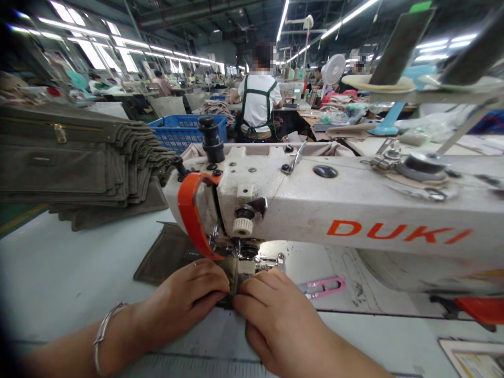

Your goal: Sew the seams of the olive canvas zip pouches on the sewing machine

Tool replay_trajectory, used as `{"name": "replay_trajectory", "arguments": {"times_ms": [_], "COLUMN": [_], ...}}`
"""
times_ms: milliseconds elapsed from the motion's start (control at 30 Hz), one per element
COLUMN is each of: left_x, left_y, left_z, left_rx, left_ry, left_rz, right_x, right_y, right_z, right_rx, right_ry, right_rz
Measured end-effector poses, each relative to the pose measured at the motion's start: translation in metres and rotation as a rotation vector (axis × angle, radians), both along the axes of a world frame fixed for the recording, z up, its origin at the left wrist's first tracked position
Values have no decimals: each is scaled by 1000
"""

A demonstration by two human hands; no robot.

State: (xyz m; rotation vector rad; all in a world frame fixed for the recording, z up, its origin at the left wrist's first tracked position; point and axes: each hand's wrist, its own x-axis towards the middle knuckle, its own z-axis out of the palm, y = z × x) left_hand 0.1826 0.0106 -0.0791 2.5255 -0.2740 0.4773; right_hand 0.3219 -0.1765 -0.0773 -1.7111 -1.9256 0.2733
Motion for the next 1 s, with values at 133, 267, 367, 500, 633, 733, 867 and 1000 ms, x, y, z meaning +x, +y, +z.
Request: {"name": "replay_trajectory", "arguments": {"times_ms": [133, 267, 367, 500, 633, 733, 867, 1000], "left_x": [0, 0, -1, 0, 0, -1, -3, -6], "left_y": [-3, -5, -5, -3, -2, -2, 0, 4], "left_z": [1, 1, 0, -2, -3, -3, 1, 1], "left_rx": [56, 170, 119, -8, 52, 159, 212, 276], "left_ry": [-31, -130, -86, -8, -30, -47, -2, 59], "left_rz": [-43, -94, -54, 34, -25, -89, -105, -138], "right_x": [-1, -2, 0, 0, -3, -4, -3, -2], "right_y": [2, 3, 2, 0, 1, 2, 3, 5], "right_z": [0, 1, 0, -1, 0, 2, 2, 0], "right_rx": [-9, 14, 19, 12, -27, 11, 85, 79], "right_ry": [-6, 10, 54, 33, 0, -13, -17, -26], "right_rz": [-12, -8, -8, -23, -36, -38, -37, -21]}}
